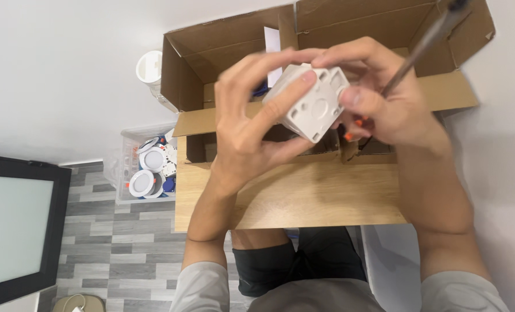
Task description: The person uses a screwdriver to secure screws into a blue industrial socket and a white electrical box, handling each component individually on a wooden surface.
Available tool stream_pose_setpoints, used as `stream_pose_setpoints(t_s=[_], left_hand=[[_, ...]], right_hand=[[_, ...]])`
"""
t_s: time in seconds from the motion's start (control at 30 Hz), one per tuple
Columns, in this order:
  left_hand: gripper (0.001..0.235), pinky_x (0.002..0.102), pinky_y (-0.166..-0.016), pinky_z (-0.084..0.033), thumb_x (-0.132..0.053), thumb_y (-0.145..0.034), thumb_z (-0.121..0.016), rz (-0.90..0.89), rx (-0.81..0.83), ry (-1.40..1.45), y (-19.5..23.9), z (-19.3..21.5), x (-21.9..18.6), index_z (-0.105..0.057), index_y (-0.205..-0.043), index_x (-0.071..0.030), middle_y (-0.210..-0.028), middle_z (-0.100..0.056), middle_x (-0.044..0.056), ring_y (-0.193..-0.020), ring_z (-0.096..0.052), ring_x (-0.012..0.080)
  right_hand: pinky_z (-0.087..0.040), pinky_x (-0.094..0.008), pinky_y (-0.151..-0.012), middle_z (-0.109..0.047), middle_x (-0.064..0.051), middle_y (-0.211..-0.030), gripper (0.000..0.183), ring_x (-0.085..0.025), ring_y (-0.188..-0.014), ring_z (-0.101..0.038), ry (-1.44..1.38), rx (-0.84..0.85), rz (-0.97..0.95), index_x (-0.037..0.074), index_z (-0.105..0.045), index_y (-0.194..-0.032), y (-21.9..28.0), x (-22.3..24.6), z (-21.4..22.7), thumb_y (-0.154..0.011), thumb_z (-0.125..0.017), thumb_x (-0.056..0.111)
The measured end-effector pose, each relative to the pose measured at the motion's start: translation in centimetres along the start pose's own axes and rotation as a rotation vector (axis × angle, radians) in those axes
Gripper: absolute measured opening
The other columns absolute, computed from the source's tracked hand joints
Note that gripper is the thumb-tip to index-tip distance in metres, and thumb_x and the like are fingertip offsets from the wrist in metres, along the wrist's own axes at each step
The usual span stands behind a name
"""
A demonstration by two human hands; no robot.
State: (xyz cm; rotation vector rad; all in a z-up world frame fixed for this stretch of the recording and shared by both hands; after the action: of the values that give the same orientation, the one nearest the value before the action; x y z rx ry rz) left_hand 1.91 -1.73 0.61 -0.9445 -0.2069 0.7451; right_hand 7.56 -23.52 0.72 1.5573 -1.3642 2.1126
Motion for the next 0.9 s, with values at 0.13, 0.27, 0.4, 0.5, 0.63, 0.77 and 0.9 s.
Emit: stream_pose_setpoints(t_s=[0.13, 0.27, 0.4, 0.5, 0.63, 0.77, 0.9], left_hand=[[0.053, 0.046, -0.106, -0.052, -0.029, -0.104, -0.096, 0.013, -0.096, 0.012, 0.1, -1.4, 1.2, -0.066, -0.146, -0.016, -0.139, -0.068, 0.013, -0.123, -0.068, 0.0291], [0.050, 0.045, -0.115, -0.050, -0.019, -0.108, -0.089, 0.057, -0.039, 0.131, -0.1, -2.2, 2.1, -0.058, -0.146, -0.011, -0.153, -0.067, 0.011, -0.145, -0.070, 0.0349], [0.056, 0.042, -0.107, -0.046, -0.035, -0.104, -0.094, 0.052, -0.113, -0.036, 0.2, -4.3, 3.9, -0.062, -0.144, -0.011, -0.143, -0.075, 0.008, -0.133, -0.066, 0.0285], [0.068, 0.040, -0.101, -0.049, -0.027, -0.105, -0.091, 0.127, -0.027, -0.011, 0.9, -5.1, 4.6, -0.050, -0.158, -0.012, -0.158, -0.068, 0.011, -0.129, -0.072, 0.0272], [0.079, 0.041, -0.101, -0.058, -0.022, -0.093, -0.088, 0.232, 0.068, 0.077, 0.5, -5.9, 4.0, -0.047, -0.161, -0.022, -0.152, -0.059, 0.006, -0.133, -0.069, 0.0246], [0.078, 0.053, -0.109, -0.049, -0.016, -0.090, -0.088, 0.167, 0.289, 0.012, -2.0, -8.2, 4.3, -0.051, -0.158, -0.025, -0.150, -0.062, 0.008, -0.141, -0.061, 0.0305], [0.067, 0.051, -0.090, -0.049, 0.001, -0.077, -0.080, 0.032, 0.372, -0.132, -3.8, -14.0, 6.3, -0.068, -0.141, -0.015, -0.129, -0.068, 0.019, -0.120, -0.061, 0.0389]], right_hand=[[-0.048, -0.020, -0.042, -0.066, -0.016, -0.101, 0.042, -0.015, -0.066, -0.063, 0.195, -0.063, -0.217, -0.002, -0.057, -0.148, 0.2, 0.9, 1.6, -0.110, -0.063, 0.015], [-0.062, -0.034, -0.104, -0.069, -0.027, -0.141, 0.044, -0.029, -0.118, -0.072, 0.535, 0.031, -0.034, -0.013, -0.059, -0.149, -0.1, 0.7, 3.9, -0.109, -0.075, -0.003], [-0.068, -0.036, -0.096, -0.070, -0.030, -0.137, 0.034, -0.033, -0.111, -0.075, 0.570, -0.002, -0.061, -0.014, -0.059, -0.147, -0.5, 0.8, 3.8, -0.116, -0.069, -0.003], [-0.058, -0.029, -0.094, -0.070, -0.022, -0.141, 0.028, -0.023, -0.105, -0.071, 0.671, -0.077, -0.095, -0.012, -0.065, -0.148, -0.4, 0.3, 4.5, -0.124, -0.070, 0.002], [-0.064, -0.032, -0.074, -0.072, -0.024, -0.142, 0.025, -0.027, -0.082, -0.075, 0.709, -0.162, -0.099, -0.015, -0.066, -0.146, -0.2, 0.5, 5.1, -0.127, -0.071, 0.001], [-0.060, -0.030, -0.061, -0.079, -0.027, -0.119, 0.029, -0.030, -0.078, -0.078, 0.851, -0.193, -0.078, -0.020, -0.070, -0.145, 0.5, 1.0, 6.3, -0.127, -0.080, 0.001], [-0.059, -0.031, -0.064, -0.074, -0.022, -0.127, 0.014, -0.023, -0.073, -0.068, 0.761, -0.244, -0.140, -0.017, -0.067, -0.138, 1.8, 1.0, 7.6, -0.131, -0.078, -0.011]])
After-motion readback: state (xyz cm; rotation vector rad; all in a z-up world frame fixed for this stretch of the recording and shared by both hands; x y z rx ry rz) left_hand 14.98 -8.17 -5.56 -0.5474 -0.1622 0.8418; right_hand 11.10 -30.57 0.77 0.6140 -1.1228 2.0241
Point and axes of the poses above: each hand's wrist, its own y-axis away from the middle knuckle, its own z-axis out of the back of the hand, x = y × z, the point moved 2 cm from there along -y, towards the middle knuckle
